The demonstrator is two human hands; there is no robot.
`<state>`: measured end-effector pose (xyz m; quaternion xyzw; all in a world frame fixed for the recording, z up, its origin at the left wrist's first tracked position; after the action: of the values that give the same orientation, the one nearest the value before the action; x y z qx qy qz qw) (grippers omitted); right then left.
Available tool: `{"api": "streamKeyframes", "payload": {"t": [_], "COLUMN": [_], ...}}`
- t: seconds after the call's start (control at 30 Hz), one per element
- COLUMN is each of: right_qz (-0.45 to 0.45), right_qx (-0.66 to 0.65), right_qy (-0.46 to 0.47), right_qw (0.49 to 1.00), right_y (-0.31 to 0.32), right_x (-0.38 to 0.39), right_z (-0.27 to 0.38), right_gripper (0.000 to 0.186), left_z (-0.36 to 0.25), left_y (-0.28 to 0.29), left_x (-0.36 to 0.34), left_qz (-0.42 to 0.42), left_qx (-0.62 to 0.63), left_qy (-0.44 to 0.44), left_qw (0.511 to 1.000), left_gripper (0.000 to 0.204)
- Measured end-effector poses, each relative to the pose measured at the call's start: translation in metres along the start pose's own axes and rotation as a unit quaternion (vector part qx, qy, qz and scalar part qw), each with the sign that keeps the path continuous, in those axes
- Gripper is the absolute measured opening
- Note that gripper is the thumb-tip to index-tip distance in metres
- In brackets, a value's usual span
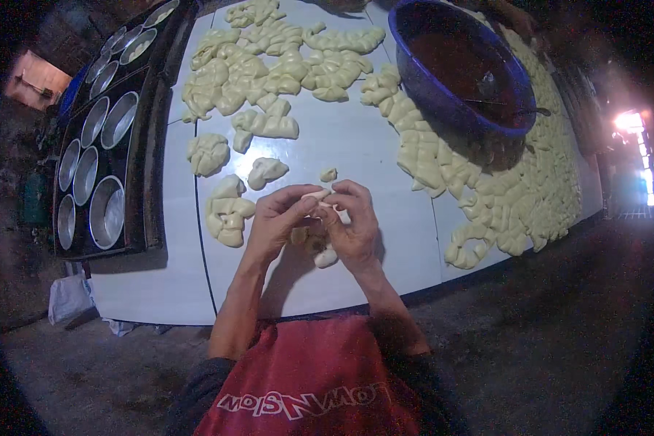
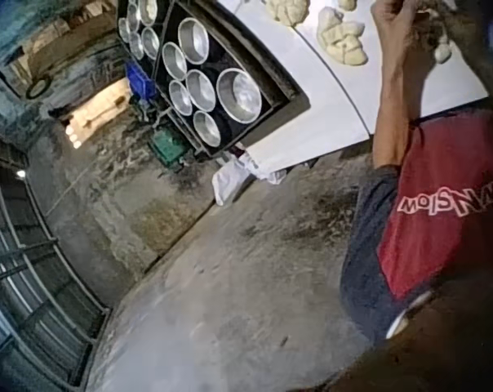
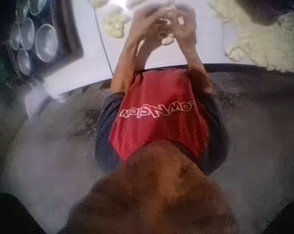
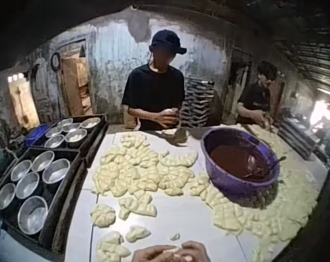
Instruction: The person prepares individual portions of dough by hand, dipping each piece into a dark liquid in a bowl and folding them before placing the finished rolls into round metal tins on a tray.
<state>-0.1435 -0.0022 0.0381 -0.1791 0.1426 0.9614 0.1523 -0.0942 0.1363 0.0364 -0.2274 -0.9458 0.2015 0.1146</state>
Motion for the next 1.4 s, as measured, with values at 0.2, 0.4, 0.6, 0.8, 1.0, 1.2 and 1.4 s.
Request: {"api": "streamKeyframes", "payload": {"t": [0.2,0.4,0.6,0.8,1.0,1.2,1.4], "right_qz": [-0.081,0.034,0.141,0.144,0.05,0.126,0.194], "right_qx": [0.068,0.028,0.141,0.246,0.192,0.193,0.206], "right_qy": [0.028,-0.143,-0.097,-0.148,-0.21,-0.294,-0.32], "right_qw": [0.994,0.989,0.975,0.947,0.957,0.928,0.904], "right_y": [-0.005,-0.015,-0.018,-0.023,0.016,0.017,0.013], "right_x": [0.009,0.035,0.083,0.092,0.073,0.048,0.032], "right_z": [0.008,0.011,0.028,0.015,0.007,-0.02,-0.008], "right_gripper": [0.017,0.015,0.021,0.016,0.022,0.031,0.045], "left_z": [0.008,0.021,0.016,0.006,0.03,0.032,0.022], "left_y": [-0.001,0.024,0.031,0.045,0.031,0.004,0.012], "left_x": [0.02,0.046,0.075,0.094,0.099,0.074,0.081], "left_qz": [0.044,-0.079,-0.049,-0.136,-0.1,-0.089,-0.12], "left_qx": [-0.069,-0.084,-0.228,-0.39,-0.416,-0.441,-0.511], "left_qy": [-0.028,0.005,0.065,0.028,0.022,0.009,0.019], "left_qw": [0.996,0.993,0.97,0.91,0.903,0.893,0.851], "left_gripper": [0.032,0.024,0.037,0.051,0.077,0.086,0.085]}}
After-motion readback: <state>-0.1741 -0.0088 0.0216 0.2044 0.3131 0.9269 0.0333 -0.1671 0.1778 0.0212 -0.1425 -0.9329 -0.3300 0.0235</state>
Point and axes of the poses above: each hand's wrist, its own x-axis away from the middle knuckle, its own y-axis out of the back of the hand, z = x × y, the point moved 5 cm from there along -x, towards the middle knuckle, and after that the axes turned 8 degrees about -y, right-handed, at the moved point
